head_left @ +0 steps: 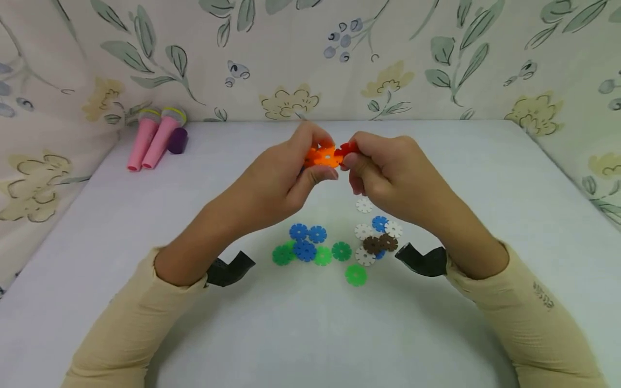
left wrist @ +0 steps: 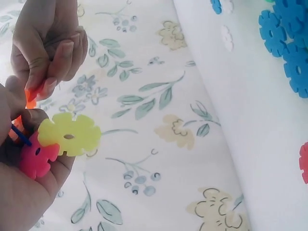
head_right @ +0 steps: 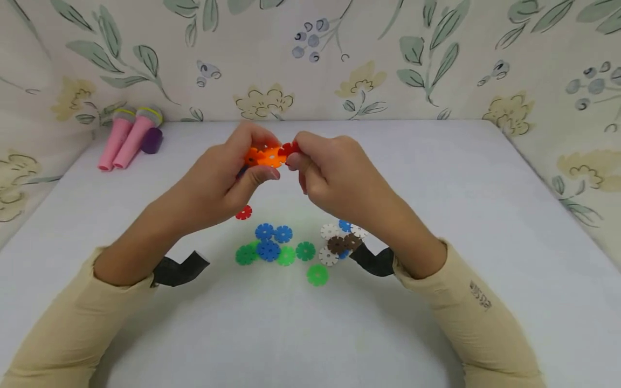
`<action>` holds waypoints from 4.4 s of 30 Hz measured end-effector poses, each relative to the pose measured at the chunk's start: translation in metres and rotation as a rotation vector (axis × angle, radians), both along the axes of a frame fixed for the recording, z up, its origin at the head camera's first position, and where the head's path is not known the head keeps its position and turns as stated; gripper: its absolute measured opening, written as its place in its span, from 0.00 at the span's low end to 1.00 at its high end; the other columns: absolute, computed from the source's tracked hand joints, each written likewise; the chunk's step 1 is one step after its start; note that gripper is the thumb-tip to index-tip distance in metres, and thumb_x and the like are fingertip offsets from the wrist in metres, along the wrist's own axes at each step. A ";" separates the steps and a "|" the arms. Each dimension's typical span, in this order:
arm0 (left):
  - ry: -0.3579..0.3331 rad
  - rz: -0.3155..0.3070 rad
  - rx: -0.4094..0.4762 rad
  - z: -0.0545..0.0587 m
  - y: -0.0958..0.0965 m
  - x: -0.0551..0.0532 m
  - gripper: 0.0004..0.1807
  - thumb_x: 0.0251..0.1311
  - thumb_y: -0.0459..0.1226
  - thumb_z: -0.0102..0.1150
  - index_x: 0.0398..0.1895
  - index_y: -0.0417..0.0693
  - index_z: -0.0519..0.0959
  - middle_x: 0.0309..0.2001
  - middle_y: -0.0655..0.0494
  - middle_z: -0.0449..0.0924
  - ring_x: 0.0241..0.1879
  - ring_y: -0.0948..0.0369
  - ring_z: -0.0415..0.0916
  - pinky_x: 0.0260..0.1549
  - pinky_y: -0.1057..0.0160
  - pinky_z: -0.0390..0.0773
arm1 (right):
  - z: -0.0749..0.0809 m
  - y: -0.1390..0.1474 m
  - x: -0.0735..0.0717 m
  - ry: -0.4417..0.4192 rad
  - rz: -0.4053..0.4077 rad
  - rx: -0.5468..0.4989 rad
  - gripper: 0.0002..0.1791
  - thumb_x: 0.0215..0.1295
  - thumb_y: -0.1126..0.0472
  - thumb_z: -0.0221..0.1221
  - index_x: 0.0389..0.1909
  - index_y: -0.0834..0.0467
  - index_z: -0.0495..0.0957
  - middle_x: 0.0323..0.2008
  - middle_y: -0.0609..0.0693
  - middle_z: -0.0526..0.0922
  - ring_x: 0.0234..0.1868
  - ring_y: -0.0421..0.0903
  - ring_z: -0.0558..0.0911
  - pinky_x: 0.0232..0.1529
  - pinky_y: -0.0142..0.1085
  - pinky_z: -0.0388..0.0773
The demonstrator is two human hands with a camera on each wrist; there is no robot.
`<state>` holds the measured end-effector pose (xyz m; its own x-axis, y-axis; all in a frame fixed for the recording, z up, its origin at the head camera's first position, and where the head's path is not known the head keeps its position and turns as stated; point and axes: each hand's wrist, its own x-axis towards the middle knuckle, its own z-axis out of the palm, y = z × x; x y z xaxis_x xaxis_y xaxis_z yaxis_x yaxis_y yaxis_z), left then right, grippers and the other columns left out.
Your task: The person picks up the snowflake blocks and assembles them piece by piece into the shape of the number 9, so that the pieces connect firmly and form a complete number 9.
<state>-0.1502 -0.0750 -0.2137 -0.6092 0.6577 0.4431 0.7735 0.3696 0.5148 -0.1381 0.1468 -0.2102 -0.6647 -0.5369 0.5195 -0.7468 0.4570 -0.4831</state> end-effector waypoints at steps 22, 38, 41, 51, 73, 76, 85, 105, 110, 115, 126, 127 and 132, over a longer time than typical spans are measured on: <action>0.021 0.041 0.231 0.019 -0.023 -0.005 0.10 0.66 0.31 0.57 0.48 0.40 0.80 0.47 0.59 0.79 0.46 0.65 0.75 0.44 0.62 0.79 | -0.023 -0.019 -0.021 -0.261 0.025 0.366 0.11 0.67 0.60 0.65 0.49 0.58 0.82 0.35 0.45 0.84 0.35 0.42 0.80 0.35 0.35 0.79; -0.047 0.095 0.303 0.028 -0.029 0.000 0.10 0.70 0.32 0.57 0.49 0.36 0.81 0.43 0.58 0.83 0.40 0.63 0.80 0.42 0.63 0.81 | -0.069 -0.110 -0.066 -0.462 -0.017 0.776 0.20 0.61 0.49 0.70 0.49 0.51 0.76 0.41 0.45 0.79 0.45 0.41 0.77 0.42 0.31 0.77; -0.034 0.088 0.304 0.029 -0.029 0.000 0.10 0.71 0.34 0.57 0.48 0.37 0.82 0.42 0.58 0.83 0.42 0.64 0.81 0.44 0.62 0.82 | -0.063 -0.111 -0.064 -0.507 -0.008 0.780 0.17 0.62 0.52 0.69 0.45 0.54 0.75 0.39 0.48 0.79 0.44 0.43 0.77 0.43 0.31 0.77; -0.002 0.012 0.294 -0.024 -0.052 -0.069 0.14 0.68 0.50 0.60 0.54 0.63 0.83 0.48 0.63 0.83 0.45 0.61 0.83 0.42 0.56 0.83 | -0.059 -0.076 -0.064 -0.656 0.053 0.466 0.12 0.64 0.60 0.68 0.40 0.58 0.74 0.35 0.51 0.82 0.39 0.47 0.80 0.41 0.35 0.80; -0.024 0.144 0.187 0.019 -0.022 -0.004 0.08 0.68 0.34 0.61 0.45 0.40 0.84 0.39 0.60 0.84 0.39 0.68 0.79 0.44 0.63 0.80 | 0.021 0.014 -0.007 -0.605 0.280 -0.449 0.11 0.70 0.72 0.57 0.52 0.68 0.74 0.29 0.64 0.80 0.26 0.54 0.78 0.25 0.39 0.81; -0.001 0.136 0.177 0.019 -0.023 -0.002 0.07 0.68 0.33 0.62 0.45 0.40 0.84 0.39 0.62 0.84 0.39 0.70 0.78 0.43 0.63 0.80 | 0.020 0.013 -0.009 -0.608 0.269 -0.446 0.10 0.71 0.71 0.56 0.50 0.68 0.76 0.30 0.64 0.80 0.26 0.54 0.77 0.25 0.40 0.81; 0.031 0.041 0.175 0.016 -0.019 -0.004 0.06 0.66 0.30 0.62 0.43 0.39 0.84 0.38 0.61 0.84 0.38 0.69 0.78 0.40 0.63 0.80 | 0.019 0.018 -0.011 -0.623 0.263 -0.397 0.10 0.72 0.71 0.54 0.50 0.69 0.79 0.31 0.65 0.81 0.26 0.55 0.78 0.21 0.40 0.79; 0.204 -0.037 0.127 0.011 -0.011 -0.003 0.06 0.62 0.30 0.67 0.41 0.40 0.84 0.36 0.58 0.83 0.37 0.67 0.76 0.39 0.64 0.78 | 0.014 0.019 -0.014 -0.599 0.329 -0.249 0.10 0.72 0.75 0.52 0.50 0.70 0.77 0.26 0.63 0.77 0.21 0.55 0.75 0.18 0.39 0.75; 0.261 -0.036 0.120 0.008 -0.007 -0.001 0.05 0.61 0.28 0.67 0.39 0.39 0.83 0.34 0.57 0.82 0.35 0.65 0.75 0.37 0.66 0.77 | 0.014 0.019 -0.012 -0.630 0.343 -0.251 0.10 0.71 0.76 0.52 0.51 0.67 0.70 0.25 0.62 0.77 0.20 0.54 0.73 0.18 0.38 0.75; 0.361 0.029 0.160 0.002 0.002 0.005 0.02 0.60 0.25 0.64 0.34 0.38 0.83 0.31 0.53 0.81 0.33 0.62 0.74 0.33 0.66 0.76 | 0.011 0.018 -0.015 -0.638 0.402 -0.301 0.08 0.70 0.78 0.52 0.45 0.68 0.67 0.22 0.62 0.75 0.18 0.54 0.71 0.16 0.38 0.71; 0.438 0.129 0.158 -0.003 0.021 0.019 0.03 0.64 0.30 0.63 0.34 0.39 0.79 0.31 0.51 0.77 0.34 0.58 0.71 0.35 0.62 0.73 | 0.008 0.008 -0.016 -0.609 0.193 -0.460 0.04 0.72 0.71 0.54 0.43 0.65 0.68 0.23 0.61 0.76 0.22 0.53 0.73 0.16 0.36 0.70; 0.400 0.131 0.159 -0.001 0.019 0.018 0.03 0.65 0.31 0.62 0.36 0.38 0.78 0.33 0.51 0.77 0.37 0.58 0.72 0.38 0.62 0.74 | 0.010 0.007 -0.015 -0.605 0.189 -0.453 0.06 0.72 0.70 0.54 0.45 0.65 0.69 0.24 0.62 0.77 0.23 0.53 0.74 0.17 0.36 0.72; 0.095 0.034 0.218 0.005 0.010 0.013 0.05 0.71 0.31 0.54 0.46 0.38 0.74 0.41 0.53 0.79 0.41 0.63 0.77 0.44 0.62 0.79 | 0.014 0.009 -0.011 -0.562 0.248 -0.349 0.10 0.75 0.69 0.49 0.54 0.65 0.70 0.27 0.64 0.81 0.22 0.56 0.76 0.19 0.38 0.76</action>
